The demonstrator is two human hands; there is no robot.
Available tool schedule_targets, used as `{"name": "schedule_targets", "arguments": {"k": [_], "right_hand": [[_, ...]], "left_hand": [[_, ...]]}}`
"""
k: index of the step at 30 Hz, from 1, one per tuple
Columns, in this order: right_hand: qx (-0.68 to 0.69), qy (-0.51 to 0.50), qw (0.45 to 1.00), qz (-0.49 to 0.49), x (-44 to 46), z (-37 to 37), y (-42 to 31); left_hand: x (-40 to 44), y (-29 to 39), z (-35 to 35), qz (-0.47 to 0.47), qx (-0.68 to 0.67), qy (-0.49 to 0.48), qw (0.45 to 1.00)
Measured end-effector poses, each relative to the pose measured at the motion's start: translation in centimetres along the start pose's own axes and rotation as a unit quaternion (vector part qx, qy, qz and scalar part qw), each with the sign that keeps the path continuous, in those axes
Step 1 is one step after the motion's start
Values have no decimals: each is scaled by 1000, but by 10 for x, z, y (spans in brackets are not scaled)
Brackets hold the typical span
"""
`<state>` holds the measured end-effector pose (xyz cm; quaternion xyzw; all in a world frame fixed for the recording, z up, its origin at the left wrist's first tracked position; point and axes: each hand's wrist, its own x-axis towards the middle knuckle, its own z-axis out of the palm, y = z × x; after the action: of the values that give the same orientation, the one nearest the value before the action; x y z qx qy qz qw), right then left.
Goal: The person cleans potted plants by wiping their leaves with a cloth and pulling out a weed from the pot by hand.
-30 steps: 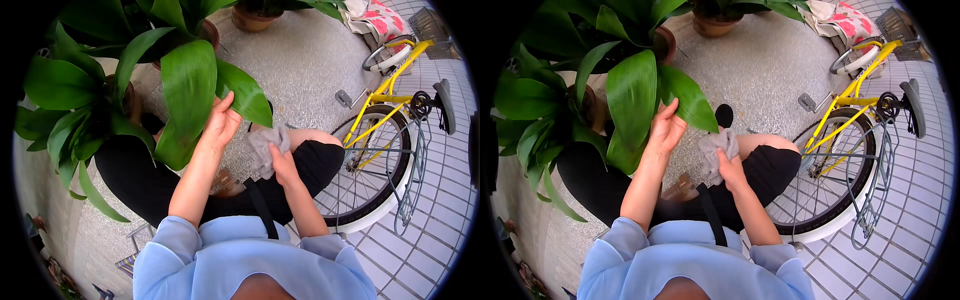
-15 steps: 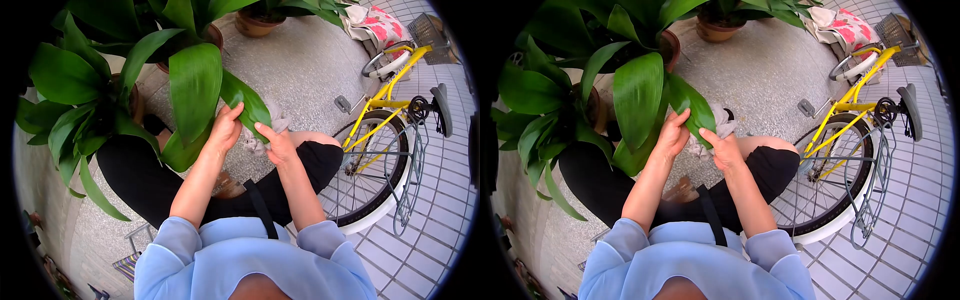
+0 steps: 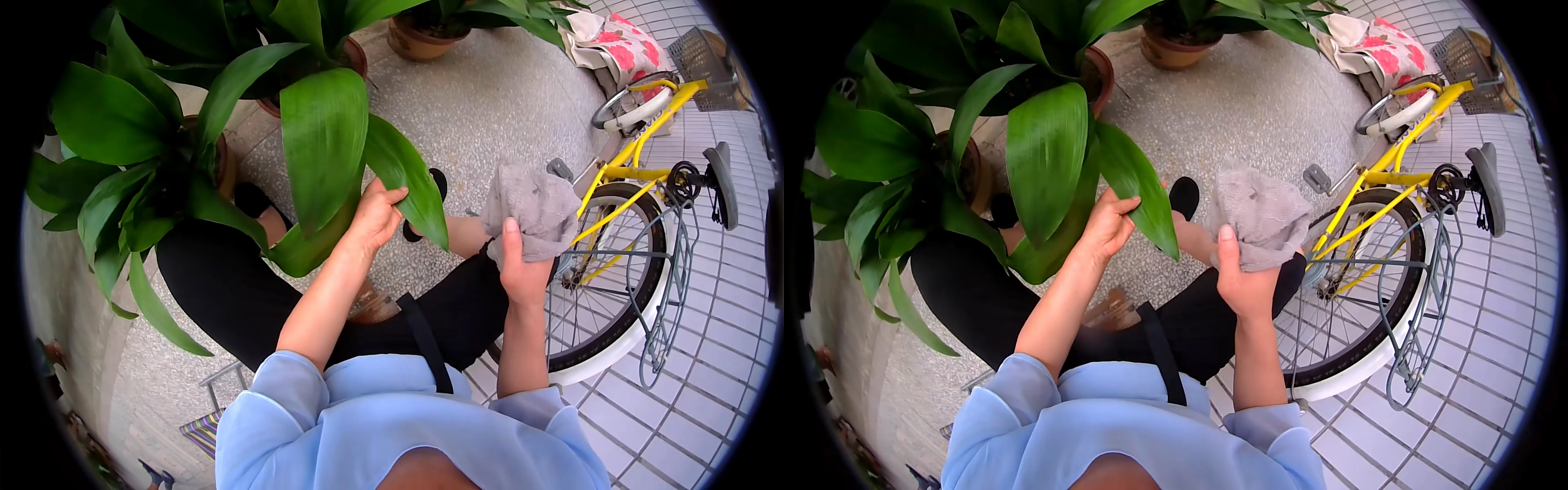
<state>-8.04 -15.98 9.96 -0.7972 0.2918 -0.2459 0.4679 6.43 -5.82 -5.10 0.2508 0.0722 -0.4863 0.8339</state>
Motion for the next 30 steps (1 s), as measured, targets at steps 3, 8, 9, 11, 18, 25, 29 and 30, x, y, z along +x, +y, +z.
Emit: {"name": "schedule_targets", "arguments": {"k": [3,8,9,11,18,25,29,30], "right_hand": [[-144,-130,971,-140,12,27,-7],[-273,-207,938,-48,31,117,62],[-319,-229,918,-57,41,126,69],[-369,-261,890,-60,64,142,71],[-135,-385,910,71,153,218,115],[-36,-444,888,110,123,154,78],[-124,-374,918,-32,78,89,91],[-118,-336,934,-11,63,79,81]], "left_hand": [[-3,-3,3,13,60,-15,998],[-19,16,14,-69,107,71,989],[-20,14,10,-75,130,71,986],[-21,11,2,-87,175,69,978],[-9,-14,-37,-122,197,86,969],[-12,-11,-38,-16,-247,-15,969],[-14,0,-1,-13,-307,-55,950],[-8,-26,-35,-58,-375,-1,925]]}}
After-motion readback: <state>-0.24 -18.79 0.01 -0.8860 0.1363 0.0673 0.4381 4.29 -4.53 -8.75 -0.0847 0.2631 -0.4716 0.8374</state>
